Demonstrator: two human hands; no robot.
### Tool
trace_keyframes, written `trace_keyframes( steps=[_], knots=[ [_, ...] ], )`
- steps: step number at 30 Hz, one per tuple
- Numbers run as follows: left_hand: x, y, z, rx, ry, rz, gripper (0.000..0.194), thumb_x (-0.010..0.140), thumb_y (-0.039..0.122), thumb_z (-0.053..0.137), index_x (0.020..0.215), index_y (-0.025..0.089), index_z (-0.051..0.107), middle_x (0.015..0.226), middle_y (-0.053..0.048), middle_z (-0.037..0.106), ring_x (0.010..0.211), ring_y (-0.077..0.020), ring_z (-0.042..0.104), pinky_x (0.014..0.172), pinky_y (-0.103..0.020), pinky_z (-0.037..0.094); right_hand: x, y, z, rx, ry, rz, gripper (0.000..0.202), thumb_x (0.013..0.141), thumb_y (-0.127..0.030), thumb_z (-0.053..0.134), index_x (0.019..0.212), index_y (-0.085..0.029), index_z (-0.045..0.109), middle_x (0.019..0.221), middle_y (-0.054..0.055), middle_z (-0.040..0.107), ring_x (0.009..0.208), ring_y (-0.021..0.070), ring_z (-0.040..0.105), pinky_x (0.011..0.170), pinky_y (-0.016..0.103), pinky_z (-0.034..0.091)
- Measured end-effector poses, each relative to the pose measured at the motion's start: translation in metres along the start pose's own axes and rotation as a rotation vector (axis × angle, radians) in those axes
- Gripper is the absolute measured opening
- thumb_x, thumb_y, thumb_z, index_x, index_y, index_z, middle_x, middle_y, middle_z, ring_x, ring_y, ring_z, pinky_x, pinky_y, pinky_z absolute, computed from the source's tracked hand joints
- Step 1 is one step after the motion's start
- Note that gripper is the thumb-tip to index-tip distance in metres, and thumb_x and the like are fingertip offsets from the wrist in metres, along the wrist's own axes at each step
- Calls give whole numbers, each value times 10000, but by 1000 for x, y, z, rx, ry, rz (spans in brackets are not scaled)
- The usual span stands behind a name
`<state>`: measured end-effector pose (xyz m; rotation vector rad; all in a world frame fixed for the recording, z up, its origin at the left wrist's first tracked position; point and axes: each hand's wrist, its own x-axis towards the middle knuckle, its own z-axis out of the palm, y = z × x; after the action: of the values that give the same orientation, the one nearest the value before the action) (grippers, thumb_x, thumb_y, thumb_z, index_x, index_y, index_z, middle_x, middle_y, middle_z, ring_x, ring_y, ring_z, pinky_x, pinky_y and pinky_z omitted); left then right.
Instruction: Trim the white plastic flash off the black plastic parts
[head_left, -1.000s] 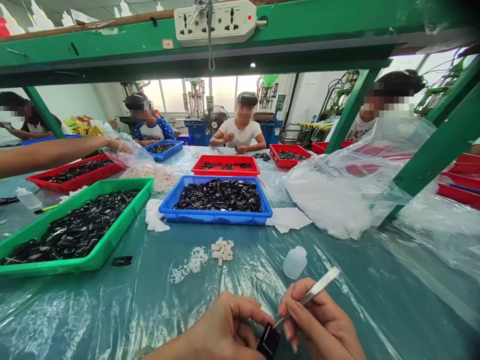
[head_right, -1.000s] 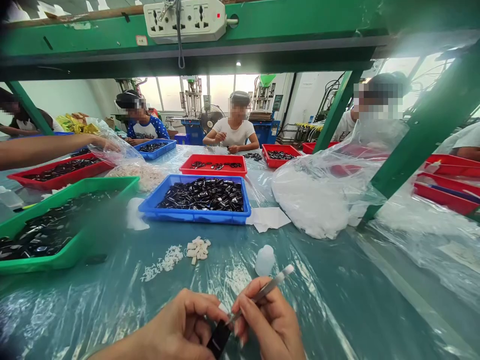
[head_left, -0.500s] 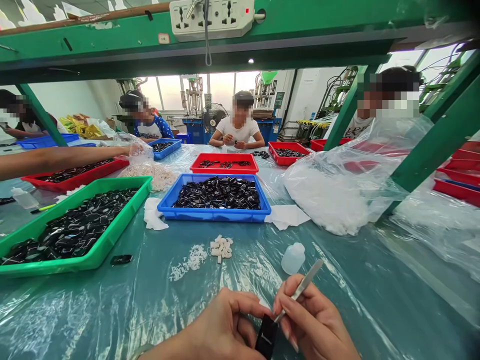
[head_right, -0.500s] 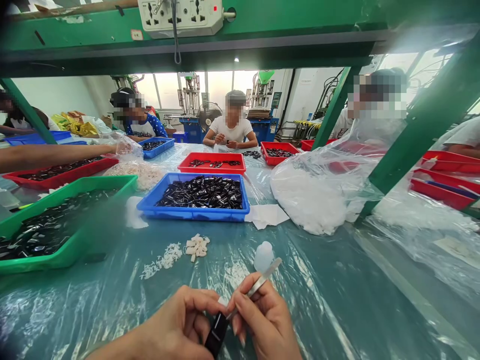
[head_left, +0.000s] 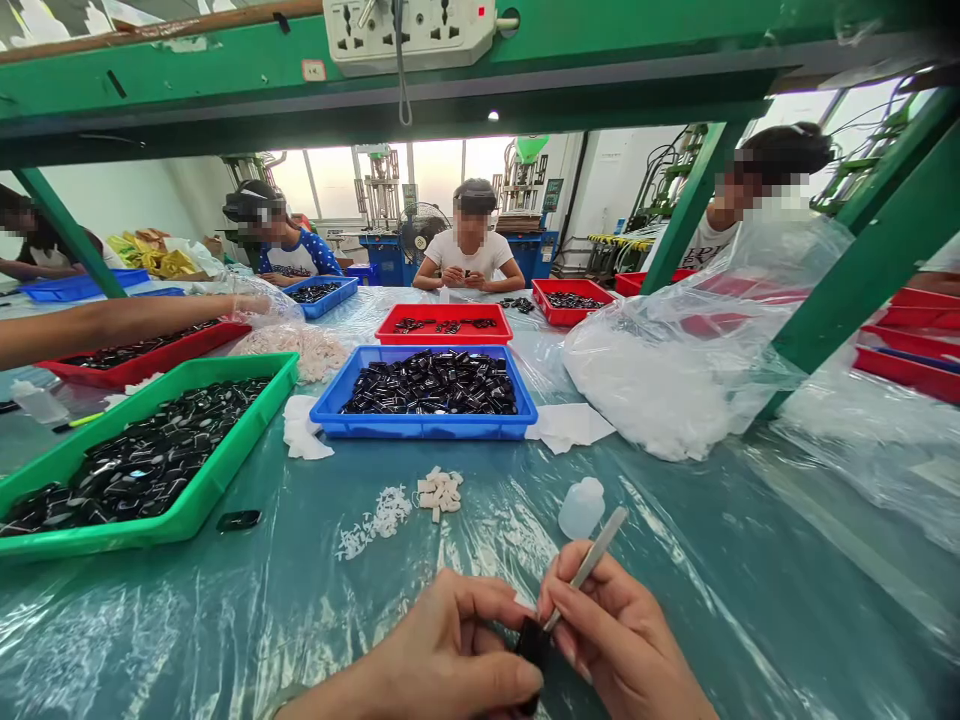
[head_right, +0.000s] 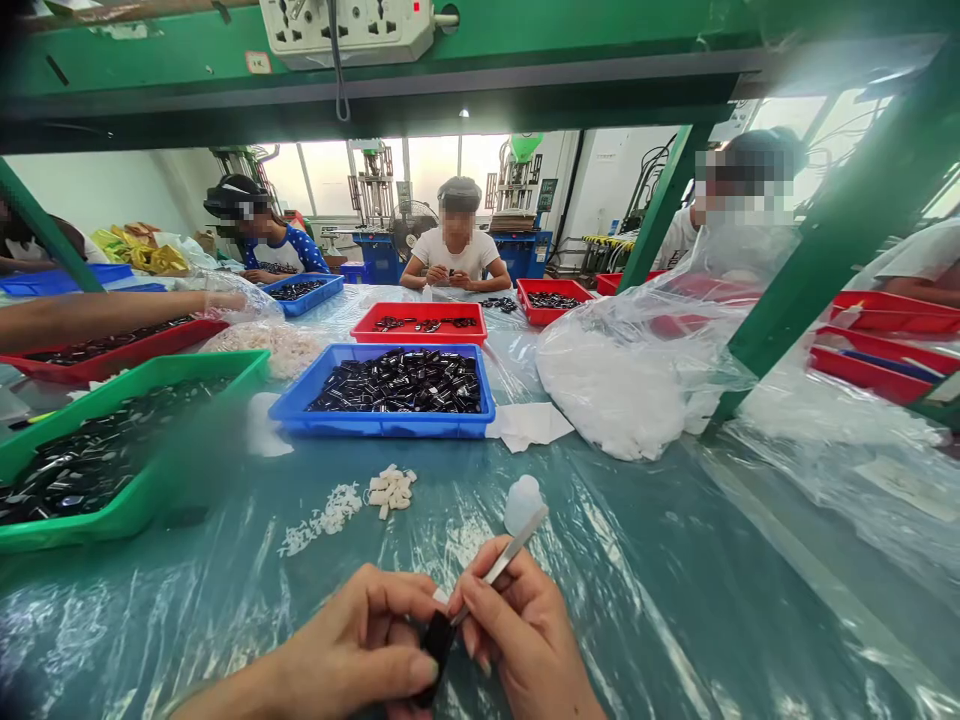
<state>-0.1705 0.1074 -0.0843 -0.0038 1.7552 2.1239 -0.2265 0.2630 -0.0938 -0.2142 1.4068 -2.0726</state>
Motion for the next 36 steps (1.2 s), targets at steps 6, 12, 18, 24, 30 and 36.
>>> trace_keyframes(
  steps=[6, 12, 18, 24, 30, 36],
  knots=[
    [2, -7, -3, -137, -27, -60, 476, 765, 508, 573, 878, 52, 650, 729, -95, 554, 580, -133, 600, 497, -173, 485, -3, 0, 6, 67, 61, -11, 341, 717, -352, 694, 782, -136, 438, 619, -4, 564, 485, 22, 397, 494, 129, 295],
    [1, -5, -3, -78, 18, -39, 433, 697, 470, 669, 814, 53, 677, 836, -86, 514, 594, -114, 591, 498, -167, 495, -3, 0, 7, 56, 49, -9, 324, 737, -344, 679, 784, -132, 439, 626, -9, 567, 483, 12, 399, 486, 120, 287],
    [1, -4, -2, -66, 12, -55, 432, 706, 472, 661, 842, 63, 679, 871, -91, 517, 599, -118, 596, 496, -162, 493, -2, 3, 2, 38, 13, -3, 324, 757, -368, 664, 790, -139, 437, 648, -9, 566, 500, 21, 408, 493, 128, 308],
    [2, -2, 0, -53, 35, -58, 399, 707, 444, 663, 780, 53, 672, 824, -73, 498, 577, -106, 588, 497, -152, 488, 3, 4, -5, -18, -56, 6, 358, 755, -411, 664, 790, -139, 434, 668, 7, 574, 487, 27, 419, 478, 145, 317],
    [1, -3, 0, -44, 38, -55, 382, 712, 432, 659, 785, 57, 671, 816, -70, 494, 581, -106, 586, 493, -149, 487, 3, 6, -5, -6, -44, 1, 355, 745, -396, 677, 787, -140, 435, 662, 3, 572, 484, 25, 420, 475, 143, 316],
    [0, -2, 0, -29, 37, -40, 384, 713, 429, 658, 763, 48, 667, 805, -72, 499, 577, -97, 574, 486, -142, 485, 2, 5, -5, -20, -54, -3, 355, 754, -406, 666, 795, -142, 432, 665, -1, 570, 487, 26, 424, 479, 142, 318]
  ],
)
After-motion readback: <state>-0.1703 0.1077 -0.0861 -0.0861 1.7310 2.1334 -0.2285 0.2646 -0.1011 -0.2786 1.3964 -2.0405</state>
